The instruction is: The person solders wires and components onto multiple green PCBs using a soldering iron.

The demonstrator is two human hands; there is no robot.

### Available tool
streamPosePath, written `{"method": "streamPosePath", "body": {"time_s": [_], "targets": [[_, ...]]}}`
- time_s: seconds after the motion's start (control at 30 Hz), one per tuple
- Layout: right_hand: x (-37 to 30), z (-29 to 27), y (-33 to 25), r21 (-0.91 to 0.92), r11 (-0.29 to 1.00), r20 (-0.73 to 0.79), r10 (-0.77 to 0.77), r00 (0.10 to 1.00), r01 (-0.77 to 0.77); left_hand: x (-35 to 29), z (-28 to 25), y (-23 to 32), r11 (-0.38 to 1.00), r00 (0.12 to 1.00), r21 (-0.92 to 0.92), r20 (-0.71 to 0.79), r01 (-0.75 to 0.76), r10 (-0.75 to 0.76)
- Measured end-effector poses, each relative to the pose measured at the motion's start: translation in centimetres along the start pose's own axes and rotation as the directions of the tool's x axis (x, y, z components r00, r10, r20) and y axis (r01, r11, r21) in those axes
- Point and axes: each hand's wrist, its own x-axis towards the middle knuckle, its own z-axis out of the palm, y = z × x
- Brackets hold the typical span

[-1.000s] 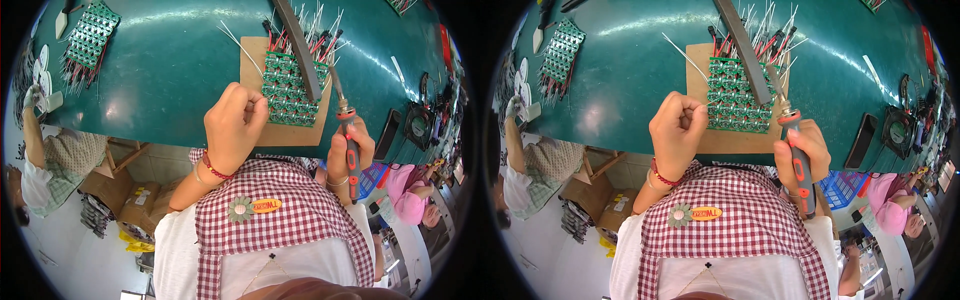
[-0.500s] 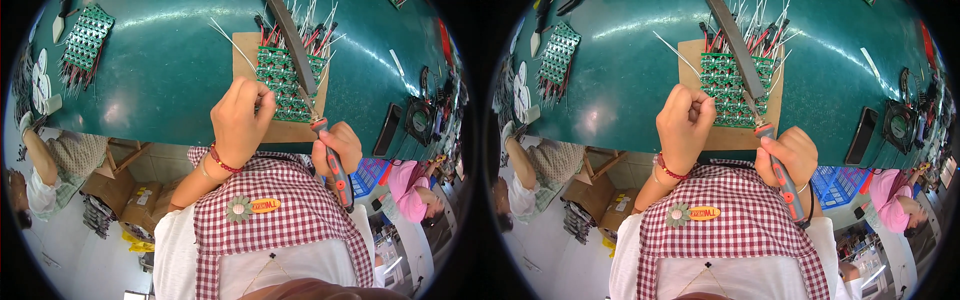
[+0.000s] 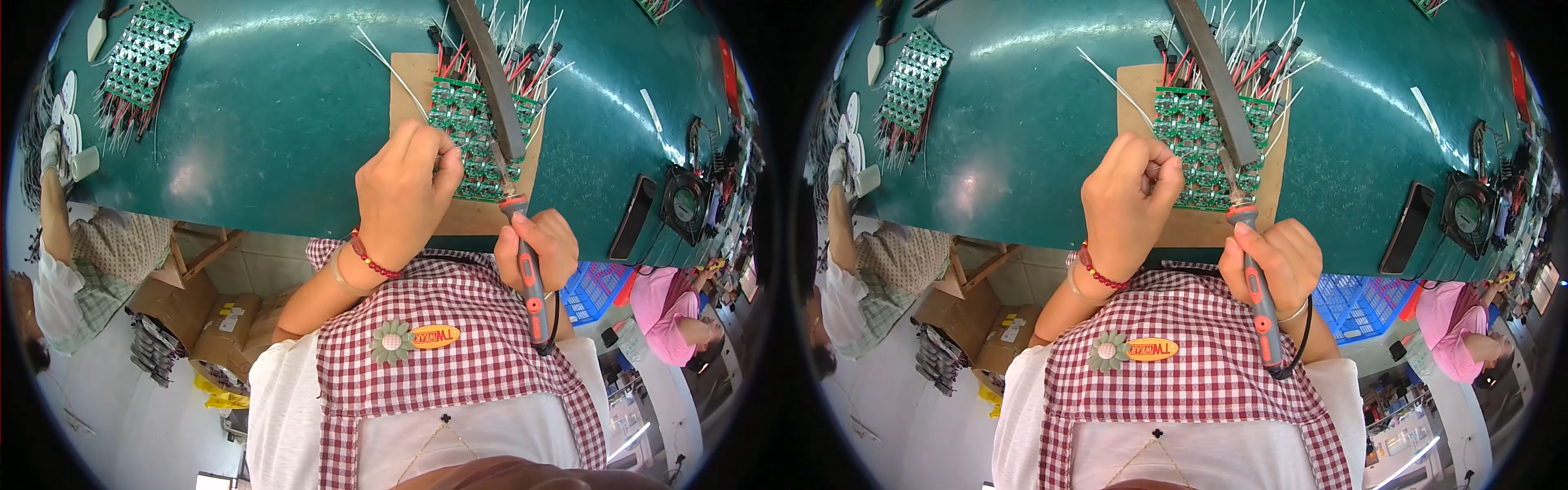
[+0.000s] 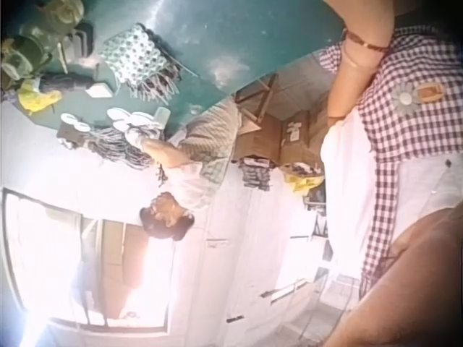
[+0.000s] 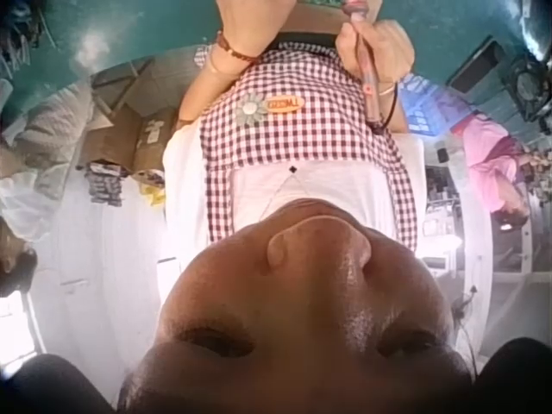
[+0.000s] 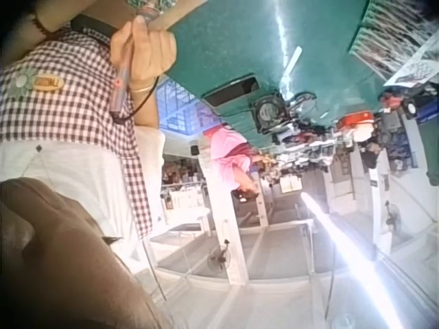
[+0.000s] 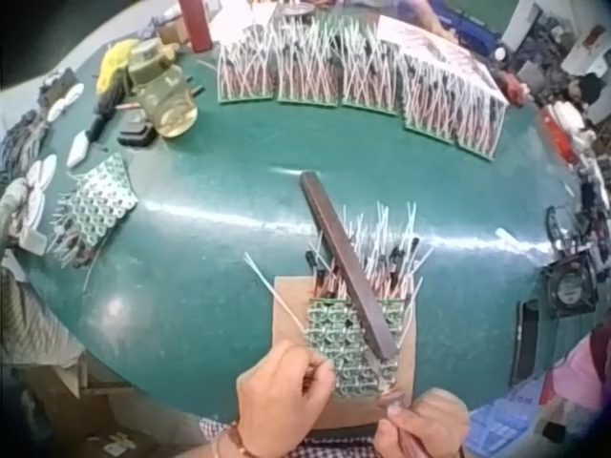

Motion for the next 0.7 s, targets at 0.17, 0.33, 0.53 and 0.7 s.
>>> {"method": "streamPosePath", "body": {"time_s": [0.17,0.33,0.53,0.7], "targets": [[-0.21,-0.13,-0.05,0.011,0.999,-0.063,-0.038,0.997,0.039,-0.01,-0.2,0.17,1.0,1.0,-0.021,-0.009,0.017,-0.018],[-0.11,-0.03,-0.02,0.041,0.999,-0.036,-0.013,0.999,0.014,0.15,-0.17,-0.01,1.0,1.0,0.004,-0.007,-0.007,0.007],[0.23,0.46,0.1,0.015,1.0,-0.052,-0.011,0.999,0.012,0.2,-0.18,-0.12,1.0,1.0,-0.003,-0.006,-0.003,0.003],[0.29,0.44,-0.04,0.019,1.0,-0.049,0.004,0.999,-0.003,0.27,-0.14,-0.08,1.0,1.0,0.009,0.011,0.001,-0.001]]}}
